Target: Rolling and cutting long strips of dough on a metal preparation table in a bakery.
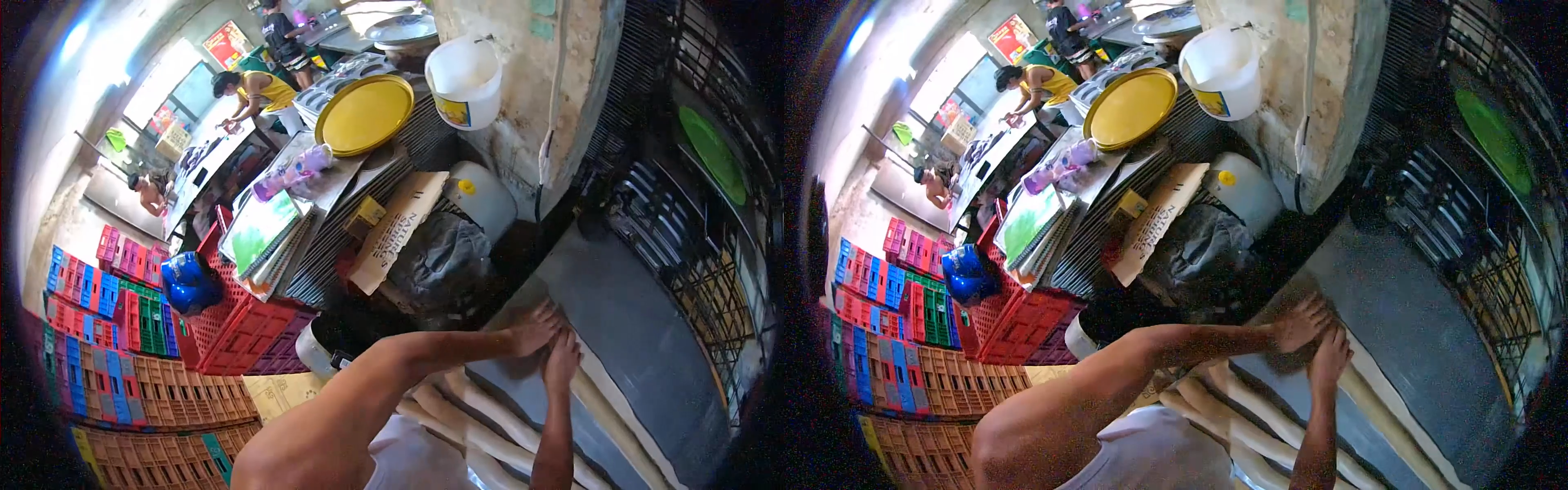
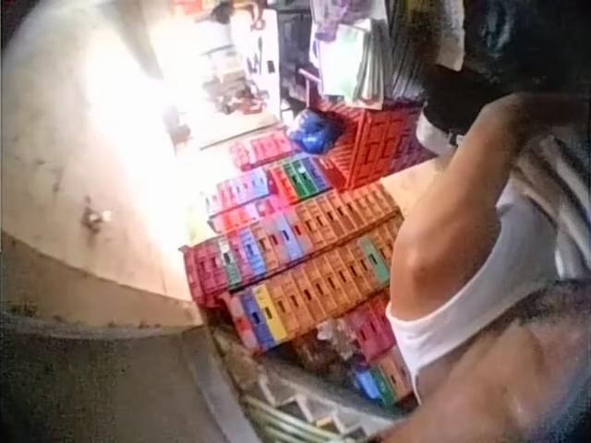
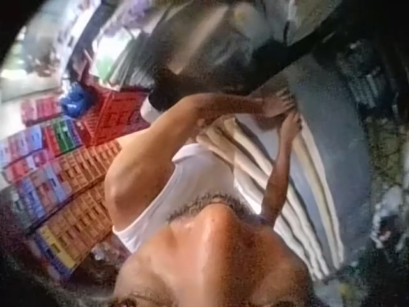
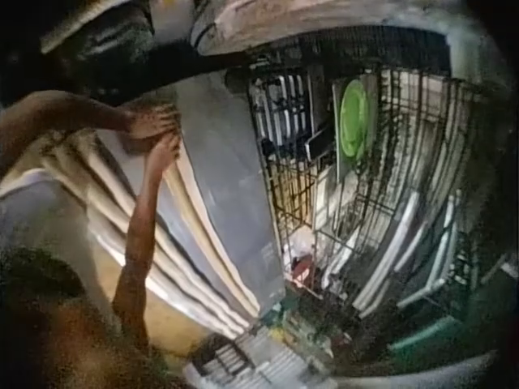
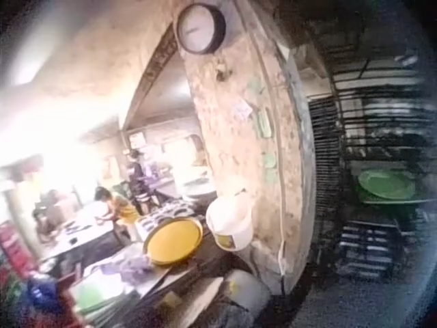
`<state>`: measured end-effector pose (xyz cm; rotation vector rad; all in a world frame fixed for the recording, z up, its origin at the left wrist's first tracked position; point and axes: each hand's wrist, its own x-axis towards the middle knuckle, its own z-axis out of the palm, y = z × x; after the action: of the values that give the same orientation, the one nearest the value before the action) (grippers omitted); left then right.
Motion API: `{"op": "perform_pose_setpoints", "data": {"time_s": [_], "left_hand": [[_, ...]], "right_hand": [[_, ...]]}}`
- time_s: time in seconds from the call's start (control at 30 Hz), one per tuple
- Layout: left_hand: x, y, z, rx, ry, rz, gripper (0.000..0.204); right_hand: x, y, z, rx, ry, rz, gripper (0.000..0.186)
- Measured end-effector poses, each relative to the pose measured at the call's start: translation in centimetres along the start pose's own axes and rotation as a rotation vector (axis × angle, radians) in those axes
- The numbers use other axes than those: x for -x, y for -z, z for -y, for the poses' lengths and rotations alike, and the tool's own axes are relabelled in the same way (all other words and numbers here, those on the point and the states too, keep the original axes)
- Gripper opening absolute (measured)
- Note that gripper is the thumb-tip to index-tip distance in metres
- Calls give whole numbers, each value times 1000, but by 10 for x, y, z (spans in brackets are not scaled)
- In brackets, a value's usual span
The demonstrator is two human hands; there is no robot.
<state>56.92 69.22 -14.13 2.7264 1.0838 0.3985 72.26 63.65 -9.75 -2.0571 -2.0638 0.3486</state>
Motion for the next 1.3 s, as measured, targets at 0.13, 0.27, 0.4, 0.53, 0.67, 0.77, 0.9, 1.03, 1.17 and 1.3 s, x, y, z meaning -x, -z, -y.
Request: {"op": "perform_pose_setpoints", "data": {"time_s": [0.13,0.27,0.4,0.53,0.67,0.77,0.9,1.03,1.17,1.3], "left_hand": [[5,-6,-15,-26,-33,-168,49],[-23,14,-13,202,103,369,56],[-14,14,-27,-49,-56,46,51],[-5,-6,-45,-122,-191,-244,43],[-10,-73,-1,-157,185,123,28],[-15,-7,-34,922,60,0,19],[-14,11,-38,373,-112,50,45],[-32,10,-49,-126,-82,158,41],[-14,-24,-48,418,36,-47,34],[-25,-35,-80,81,-85,-58,40]], "right_hand": [[-13,4,-44,-184,-58,259,55],[33,-33,-40,192,52,-48,65],[21,-46,-75,105,-57,51,68],[20,-35,-125,-146,-64,152,51],[23,7,5,167,121,-112,39],[40,41,-5,-963,108,-158,40],[0,45,-75,-435,-137,244,44],[31,36,-52,226,72,-131,52],[58,34,-55,-8,131,-158,54],[23,20,-133,-379,15,269,45]]}}
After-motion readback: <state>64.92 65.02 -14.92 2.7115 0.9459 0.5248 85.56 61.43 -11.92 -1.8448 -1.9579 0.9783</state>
